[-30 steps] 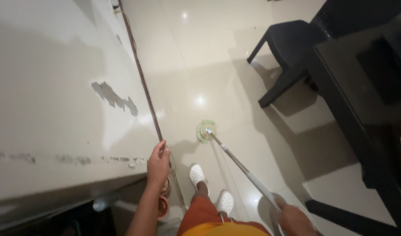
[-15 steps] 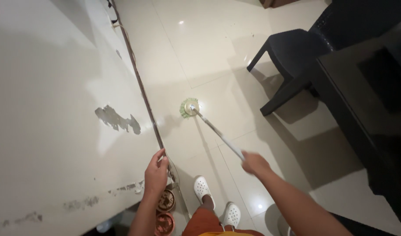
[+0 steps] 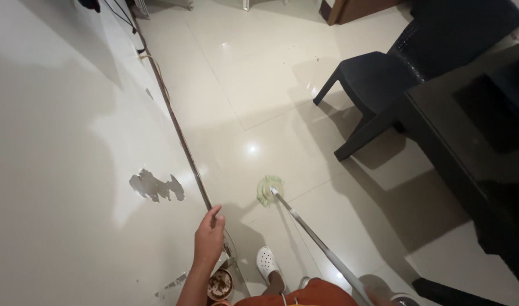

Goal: The person mops the floor by hand using a mop and a spin-dry bucket, repeatedly dunking the mop and spinning it dry between strokes on the floor surface.

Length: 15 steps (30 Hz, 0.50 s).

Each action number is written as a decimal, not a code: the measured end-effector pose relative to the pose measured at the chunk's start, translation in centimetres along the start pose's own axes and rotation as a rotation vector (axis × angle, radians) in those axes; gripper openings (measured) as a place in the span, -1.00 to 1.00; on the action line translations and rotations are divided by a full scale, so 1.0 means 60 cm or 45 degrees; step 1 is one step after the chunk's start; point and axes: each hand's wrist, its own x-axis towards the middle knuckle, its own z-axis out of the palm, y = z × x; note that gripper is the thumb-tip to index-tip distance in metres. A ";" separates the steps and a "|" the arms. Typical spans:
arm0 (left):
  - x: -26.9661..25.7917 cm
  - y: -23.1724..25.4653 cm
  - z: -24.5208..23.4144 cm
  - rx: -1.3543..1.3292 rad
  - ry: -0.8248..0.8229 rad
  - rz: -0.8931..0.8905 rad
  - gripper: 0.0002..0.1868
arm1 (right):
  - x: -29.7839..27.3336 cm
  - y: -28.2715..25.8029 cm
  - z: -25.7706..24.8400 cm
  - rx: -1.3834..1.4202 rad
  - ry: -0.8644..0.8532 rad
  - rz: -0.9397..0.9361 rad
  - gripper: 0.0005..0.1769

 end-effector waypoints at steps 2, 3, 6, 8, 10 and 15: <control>0.004 0.011 -0.005 -0.023 0.013 0.001 -0.52 | 0.021 -0.049 -0.004 -0.059 0.025 -0.063 -0.22; 0.007 0.018 -0.007 -0.037 0.023 0.004 -0.52 | 0.047 -0.097 -0.018 -0.097 0.048 -0.106 -0.22; -0.001 0.030 -0.014 -0.066 0.020 -0.008 -0.52 | 0.130 -0.250 -0.098 -0.204 0.197 -0.301 -0.23; -0.006 0.034 -0.020 -0.092 -0.019 -0.128 -0.51 | 0.152 -0.338 -0.173 -0.186 0.395 -0.542 -0.25; -0.009 0.035 -0.023 -0.085 -0.021 -0.151 -0.50 | 0.146 -0.425 -0.251 -0.063 0.212 -0.355 -0.26; -0.014 0.033 -0.033 -0.035 0.040 -0.014 -0.52 | 0.150 -0.453 -0.322 -0.028 0.336 -0.466 -0.47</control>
